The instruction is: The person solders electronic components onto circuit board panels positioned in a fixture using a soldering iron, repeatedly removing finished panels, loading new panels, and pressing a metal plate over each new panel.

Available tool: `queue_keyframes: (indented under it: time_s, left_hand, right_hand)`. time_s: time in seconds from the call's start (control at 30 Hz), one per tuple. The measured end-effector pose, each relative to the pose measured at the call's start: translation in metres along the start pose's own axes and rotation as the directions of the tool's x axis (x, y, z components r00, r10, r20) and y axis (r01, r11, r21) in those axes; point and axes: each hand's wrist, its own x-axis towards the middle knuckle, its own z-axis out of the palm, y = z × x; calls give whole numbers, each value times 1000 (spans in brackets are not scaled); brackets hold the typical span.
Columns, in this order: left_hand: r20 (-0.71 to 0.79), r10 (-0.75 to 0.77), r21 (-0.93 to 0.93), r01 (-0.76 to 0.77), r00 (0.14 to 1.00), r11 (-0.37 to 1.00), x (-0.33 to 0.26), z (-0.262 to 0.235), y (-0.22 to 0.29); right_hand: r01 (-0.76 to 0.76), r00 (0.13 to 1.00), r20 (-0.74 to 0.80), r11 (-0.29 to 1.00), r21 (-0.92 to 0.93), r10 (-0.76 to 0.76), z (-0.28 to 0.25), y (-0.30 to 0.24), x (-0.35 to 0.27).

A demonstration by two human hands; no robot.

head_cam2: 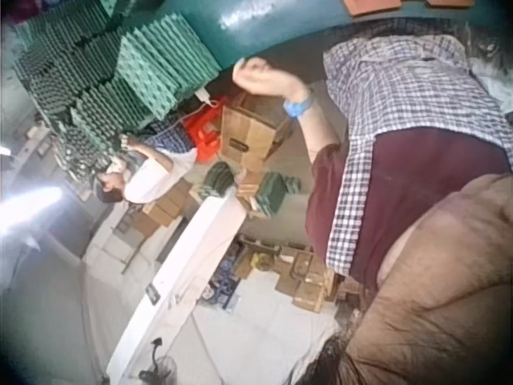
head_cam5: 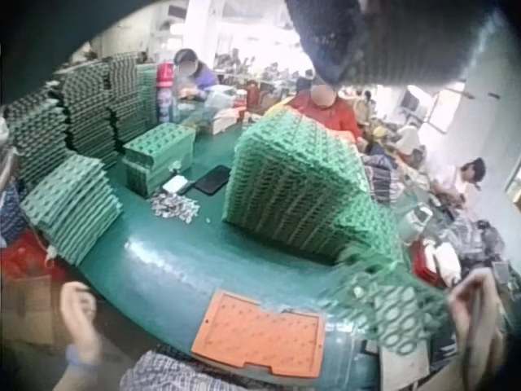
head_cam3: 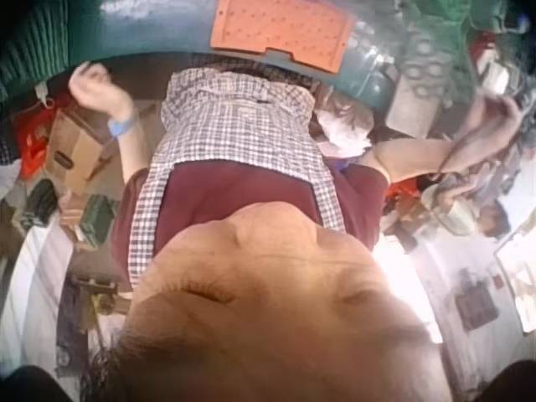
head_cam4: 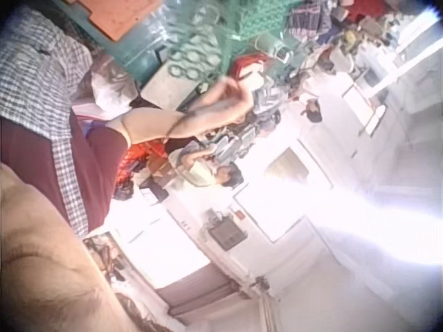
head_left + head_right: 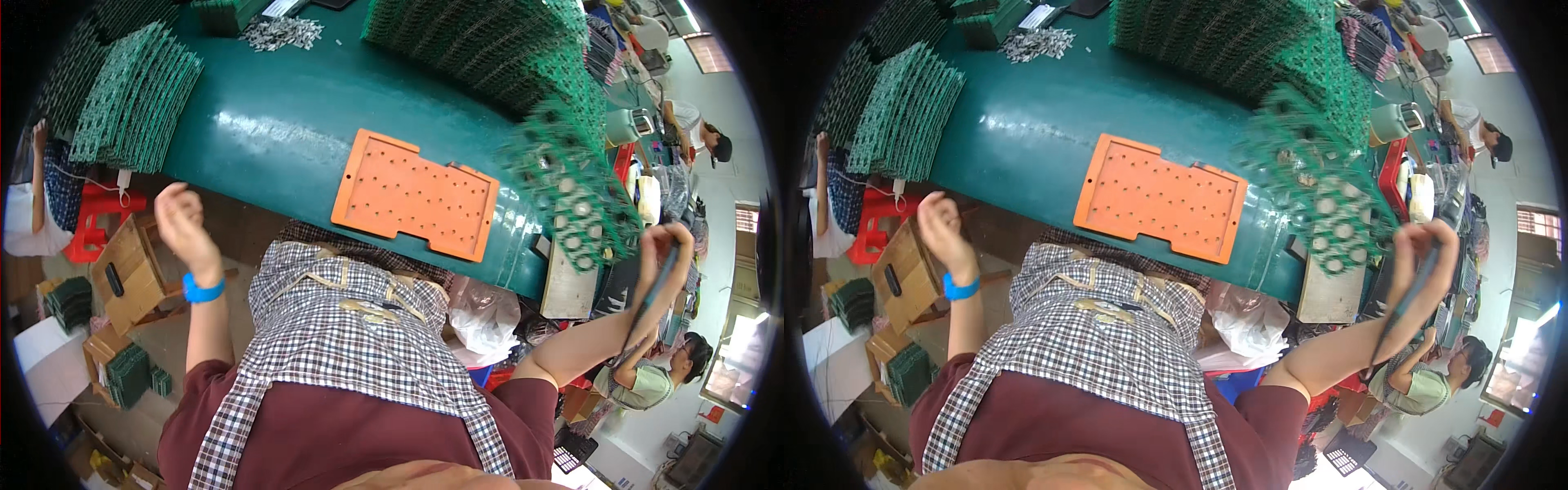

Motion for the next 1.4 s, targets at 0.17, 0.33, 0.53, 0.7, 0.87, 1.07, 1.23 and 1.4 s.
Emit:
queue_keyframes:
  time_s: [0.17, 0.33, 0.53, 0.7, 0.87, 1.07, 1.23, 1.4]
  left_hand:
    - [179, 33, -138, -8, 983, 990, -7, 43, 24]
    - [268, -34, -120, 69, 963, 990, -7, 50, 43]
    - [881, 370, 42, -827, 295, 561, -66, 109, 61]
    - [929, 344, -19, -912, 135, 410, -82, 145, 49]
    - [935, 310, 15, -894, 171, 447, -82, 149, 50]
    - [641, 423, 168, -654, 640, 737, -17, 139, 39]
    - [467, 312, 463, -530, 827, 711, 40, 114, 13]
    - [449, 116, 618, -401, 886, 676, 49, 96, 19]
  right_hand:
    - [190, 967, 137, 966, 176, -215, 104, -13, -11]
    - [286, 940, 113, 926, 247, -321, 150, 3, -10]
    - [270, 953, 59, 922, 276, -297, 154, 16, -17]
    - [243, 969, -32, 924, 296, -244, 133, 15, -20]
    - [262, 965, -61, 911, 320, -256, 121, 11, -26]
    - [294, 949, 25, 914, 280, -313, 126, 5, -33]
    - [487, 860, 24, 835, 256, -510, 146, 6, -30]
    - [646, 699, 235, 737, 198, -675, 127, 6, -52]
